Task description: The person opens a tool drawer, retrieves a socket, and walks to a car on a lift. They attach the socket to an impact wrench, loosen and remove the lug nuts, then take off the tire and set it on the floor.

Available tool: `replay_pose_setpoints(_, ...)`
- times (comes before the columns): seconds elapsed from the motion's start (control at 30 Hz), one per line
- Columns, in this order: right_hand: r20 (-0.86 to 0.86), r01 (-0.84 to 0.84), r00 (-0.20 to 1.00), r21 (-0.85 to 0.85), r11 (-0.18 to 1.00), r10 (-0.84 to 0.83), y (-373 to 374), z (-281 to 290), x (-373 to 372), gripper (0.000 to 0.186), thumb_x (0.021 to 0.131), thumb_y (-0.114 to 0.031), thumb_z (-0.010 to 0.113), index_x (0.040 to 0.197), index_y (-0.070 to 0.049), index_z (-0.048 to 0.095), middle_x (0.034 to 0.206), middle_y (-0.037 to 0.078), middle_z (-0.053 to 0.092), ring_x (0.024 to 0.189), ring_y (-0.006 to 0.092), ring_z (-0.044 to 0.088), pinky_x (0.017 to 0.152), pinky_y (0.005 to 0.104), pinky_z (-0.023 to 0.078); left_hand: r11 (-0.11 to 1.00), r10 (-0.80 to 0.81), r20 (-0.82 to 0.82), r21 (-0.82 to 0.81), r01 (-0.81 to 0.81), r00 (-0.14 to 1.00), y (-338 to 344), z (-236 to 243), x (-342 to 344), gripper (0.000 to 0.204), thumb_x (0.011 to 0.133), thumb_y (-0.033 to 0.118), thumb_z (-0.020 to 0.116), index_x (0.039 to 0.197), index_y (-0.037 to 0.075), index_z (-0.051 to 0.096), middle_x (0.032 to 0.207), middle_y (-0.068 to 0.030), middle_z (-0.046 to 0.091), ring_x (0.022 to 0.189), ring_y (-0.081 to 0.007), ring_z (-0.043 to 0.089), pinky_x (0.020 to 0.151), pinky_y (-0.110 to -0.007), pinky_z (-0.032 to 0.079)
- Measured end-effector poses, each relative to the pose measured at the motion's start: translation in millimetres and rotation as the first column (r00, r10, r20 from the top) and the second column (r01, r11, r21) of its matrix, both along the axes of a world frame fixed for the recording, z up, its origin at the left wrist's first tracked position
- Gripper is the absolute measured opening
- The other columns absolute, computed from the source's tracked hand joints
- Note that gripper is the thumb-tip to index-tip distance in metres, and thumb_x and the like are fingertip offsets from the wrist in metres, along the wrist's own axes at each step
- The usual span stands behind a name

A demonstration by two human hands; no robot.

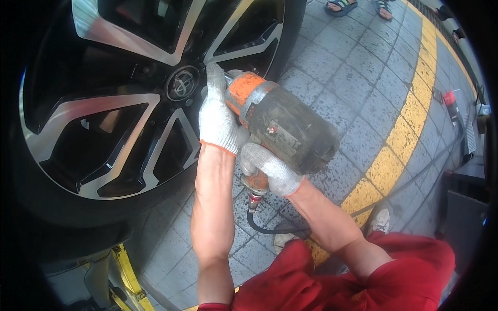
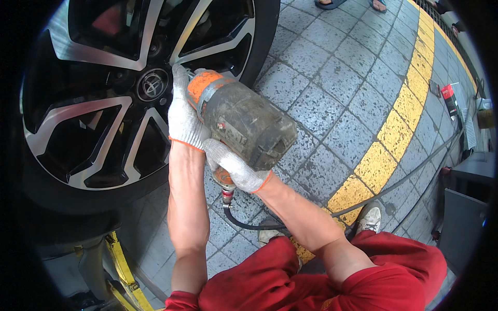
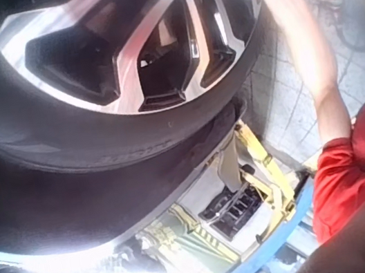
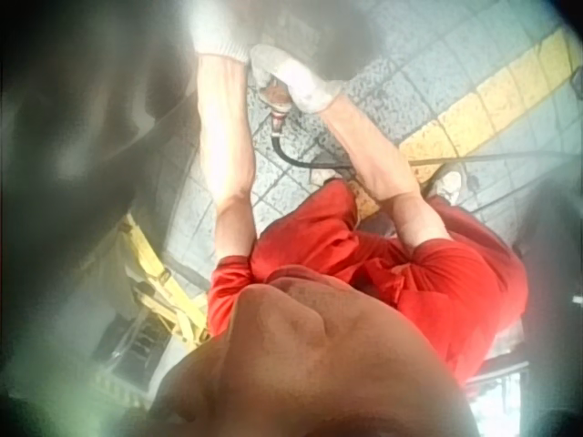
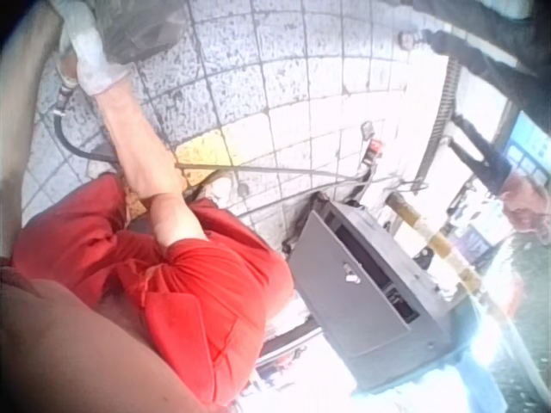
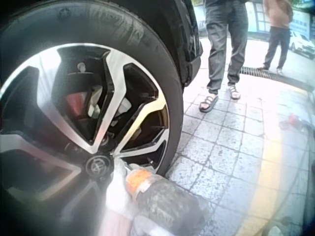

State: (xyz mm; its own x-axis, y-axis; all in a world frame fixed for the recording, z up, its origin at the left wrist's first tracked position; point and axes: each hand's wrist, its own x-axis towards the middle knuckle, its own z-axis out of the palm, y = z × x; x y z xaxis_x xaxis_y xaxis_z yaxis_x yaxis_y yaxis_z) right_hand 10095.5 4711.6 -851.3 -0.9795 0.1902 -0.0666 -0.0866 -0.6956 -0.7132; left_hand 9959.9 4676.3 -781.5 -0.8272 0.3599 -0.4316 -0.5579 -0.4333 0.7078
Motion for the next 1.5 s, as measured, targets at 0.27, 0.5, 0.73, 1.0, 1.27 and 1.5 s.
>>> replay_pose_setpoints(0.27,-0.127,-0.203,0.978,-0.371,0.906,0.167,-7.3,-8.0,1.1,0.013,0.103,-0.011,0.064,0.116,-0.006,0.064,0.089,-0.002,0.065,0.078,0.0075,0.058,0.070,0.0255,0.049,0.998,0.003,-0.098,-0.061,-0.009,0.995,0.0,-1.9,-0.9,0.048,0.098,0.049,0.071,0.111,0.003,0.069,0.097,-0.0126,0.073,0.084,-0.0259,0.072,0.079,-0.039,0.061)
replay_pose_setpoints(0.5,-0.097,-0.026,0.995,-0.259,0.966,0.001,-13.0,-5.9,1.0,0.027,0.100,-0.008,0.069,0.127,-0.006,0.063,0.107,0.001,0.065,0.093,0.0089,0.060,0.081,0.0277,0.052,0.992,0.035,-0.139,-0.114,-0.052,0.990,-2.5,-2.6,-4.8,0.050,0.098,0.050,0.071,0.115,0.003,0.068,0.099,-0.0122,0.073,0.087,-0.0250,0.072,0.077,-0.039,0.062)
replay_pose_setpoints(0.73,-0.009,0.030,0.999,-0.196,0.980,-0.032,-15.7,2.6,-1.1,0.011,0.102,-0.010,0.065,0.112,-0.006,0.066,0.095,0.000,0.066,0.084,0.0089,0.060,0.072,0.0286,0.051,0.992,0.058,-0.111,-0.109,-0.070,0.992,-2.7,-1.2,-3.1,0.047,0.098,0.048,0.072,0.113,0.004,0.068,0.099,-0.0110,0.073,0.087,-0.0237,0.071,0.076,-0.038,0.062)
replay_pose_setpoints(1.0,-0.050,0.123,0.991,-0.021,0.992,-0.124,-18.8,1.6,4.4,0.014,0.099,-0.015,0.065,0.092,-0.004,0.066,0.082,0.005,0.065,0.074,0.0148,0.060,0.067,0.0307,0.049,0.996,0.074,-0.034,-0.044,-0.076,0.997,3.2,6.8,3.9,0.044,0.100,0.046,0.069,0.107,0.003,0.067,0.098,-0.0146,0.072,0.087,-0.0273,0.072,0.078,-0.041,0.062)
replay_pose_setpoints(1.27,-0.031,0.057,0.998,-0.058,0.997,-0.059,-22.5,-5.9,6.9,0.019,0.101,-0.018,0.061,0.091,-0.003,0.066,0.082,0.005,0.064,0.076,0.0134,0.059,0.068,0.0298,0.048,0.989,0.060,-0.084,-0.128,-0.071,0.995,5.1,8.4,8.1,0.052,0.100,0.058,0.062,0.107,0.007,0.069,0.097,-0.0132,0.073,0.084,-0.0257,0.072,0.077,-0.040,0.063)
replay_pose_setpoints(1.5,-0.071,0.038,0.996,-0.233,0.972,-0.056,-14.7,4.6,18.1,0.013,0.100,-0.016,0.061,0.098,-0.003,0.065,0.083,0.006,0.065,0.075,0.0149,0.061,0.067,0.0304,0.049,0.997,0.072,-0.037,0.031,-0.071,0.997,13.1,11.5,13.0,0.050,0.103,0.056,0.057,0.100,0.007,0.065,0.088,-0.0098,0.067,0.081,-0.0241,0.067,0.076,-0.038,0.059)
